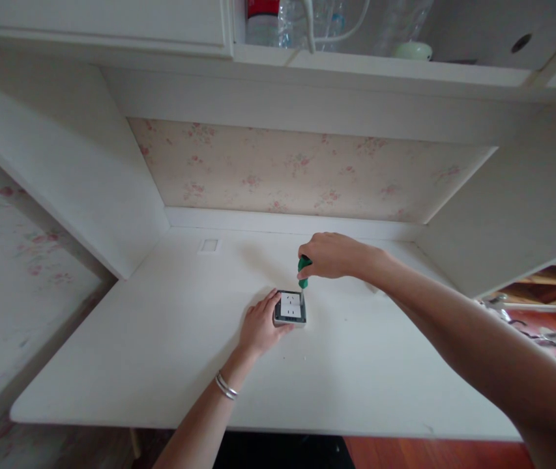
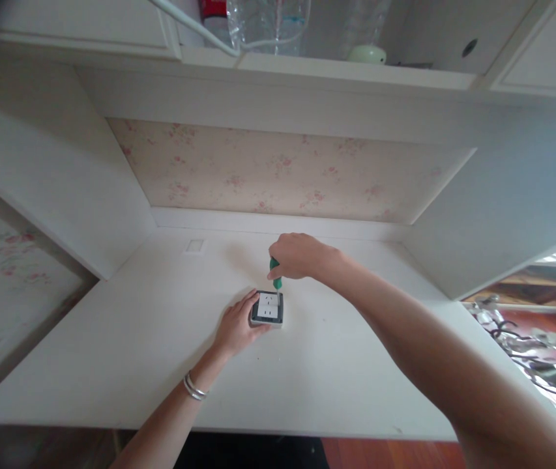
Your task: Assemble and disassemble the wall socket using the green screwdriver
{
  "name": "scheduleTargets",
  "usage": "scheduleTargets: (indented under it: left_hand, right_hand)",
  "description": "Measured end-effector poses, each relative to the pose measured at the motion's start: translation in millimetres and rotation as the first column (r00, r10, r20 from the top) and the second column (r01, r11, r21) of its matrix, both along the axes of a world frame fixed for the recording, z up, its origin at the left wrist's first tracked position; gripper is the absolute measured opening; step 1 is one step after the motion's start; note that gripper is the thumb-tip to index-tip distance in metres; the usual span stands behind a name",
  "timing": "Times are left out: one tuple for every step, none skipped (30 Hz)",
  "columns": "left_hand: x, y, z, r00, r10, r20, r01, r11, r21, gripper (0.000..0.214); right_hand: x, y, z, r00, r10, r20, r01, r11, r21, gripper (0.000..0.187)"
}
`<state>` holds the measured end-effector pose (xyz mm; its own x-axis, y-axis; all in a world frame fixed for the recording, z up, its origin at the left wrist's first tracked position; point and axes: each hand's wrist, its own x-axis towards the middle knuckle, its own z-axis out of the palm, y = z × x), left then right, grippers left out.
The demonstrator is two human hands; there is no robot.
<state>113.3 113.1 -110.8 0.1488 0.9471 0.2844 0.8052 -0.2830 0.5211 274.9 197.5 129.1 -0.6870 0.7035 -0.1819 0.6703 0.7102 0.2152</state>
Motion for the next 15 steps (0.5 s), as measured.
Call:
scheduleTargets:
  left_hand:
    - [0.0, 0.0, -0.1, 1.000, 0.001, 0.000, -0.001, 1.000, -0.001, 0.077]
    - [0.0, 0.0, -0.2, 1.000, 0.002, 0.000, -0.002, 1.000, -0.003, 0.077]
    - [0.0, 0.1, -0.2, 1.000, 0.002, 0.000, -0.002, 1.000, -0.006, 0.077]
    - [-0.1, 0.1, -0.2, 1.000, 0.003, 0.000, -0.003, 1.000, -0.009, 0.078]
    - [-0.1, 0.2, -0.2, 1.000, 0.003, -0.001, -0.003, 1.000, -0.012, 0.078]
    - [0.0, 0.3, -0.1, 1.000, 0.003, -0.001, -0.003, 1.000, -0.014, 0.078]
    - [0.0, 0.4, 0.0, 1.000, 0.002, -0.001, -0.002, 1.000, -0.014, 0.078]
    - [0.0, 0.5, 0.2, 1.000, 0.001, 0.001, -0.001, 1.000, -0.013, 0.078]
    - [0.0, 0.6, 0.3, 1.000, 0.000, 0.002, 0.000, 1.000, -0.013, 0.078]
    - [0.0, 0.7, 0.5, 1.000, 0.000, 0.004, 0.000, 1.000, -0.013, 0.078]
    - [0.1, 0.8, 0.6, 1.000, -0.001, 0.005, 0.001, 1.000, -0.015, 0.078]
    - [0.0, 0.8, 0.5, 1.000, -0.002, 0.006, 0.002, 1.000, -0.017, 0.078]
    - [0.0, 0.9, 0.4, 1.000, -0.002, 0.007, 0.002, 1.000, -0.020, 0.078]
    - [0.0, 1.0, 0.2, 1.000, -0.002, 0.007, 0.002, 1.000, -0.021, 0.078]
    - [0.0, 1.1, -0.1, 1.000, -0.001, 0.008, 0.002, 1.000, -0.022, 0.079]
  right_hand:
    - [-0.3, -0.1, -0.3, 1.000, -0.006, 0.004, 0.006, 1.000, 0.011, 0.044]
    - [-0.4, -0.2, -0.5, 1.000, -0.014, 0.009, 0.014, 1.000, 0.020, 0.047]
    - [-0.3, -0.4, -0.6, 1.000, -0.023, 0.012, 0.023, 0.999, 0.028, 0.049]
    - [-0.1, -0.5, -0.7, 0.999, -0.032, 0.015, 0.032, 0.999, 0.034, 0.050]
    - [0.1, -0.8, -0.8, 0.999, -0.039, 0.017, 0.038, 0.999, 0.039, 0.051]
    - [0.3, -1.0, -0.8, 0.999, -0.043, 0.019, 0.042, 0.998, 0.043, 0.051]
    - [0.5, -1.2, -0.9, 0.999, -0.044, 0.019, 0.043, 0.998, 0.047, 0.052]
    - [0.7, -1.5, -1.0, 0.999, -0.046, 0.020, 0.044, 0.998, 0.051, 0.052]
    - [0.9, -1.7, -1.2, 0.999, -0.046, 0.020, 0.045, 0.998, 0.054, 0.052]
    - [1.2, -2.0, -1.4, 0.999, -0.047, 0.021, 0.046, 0.997, 0.058, 0.053]
    - [1.7, -2.2, -1.6, 0.998, -0.049, 0.024, 0.048, 0.997, 0.060, 0.053]
    - [2.5, -2.3, -2.0, 0.998, -0.052, 0.028, 0.050, 0.997, 0.062, 0.054]
    - [3.6, -2.4, -2.3, 0.998, -0.057, 0.031, 0.055, 0.997, 0.062, 0.054]
    - [5.1, -2.3, -2.7, 0.998, -0.062, 0.026, 0.061, 0.997, 0.055, 0.054]
    - [6.8, -2.2, -3.2, 0.998, -0.063, 0.010, 0.062, 0.998, 0.033, 0.053]
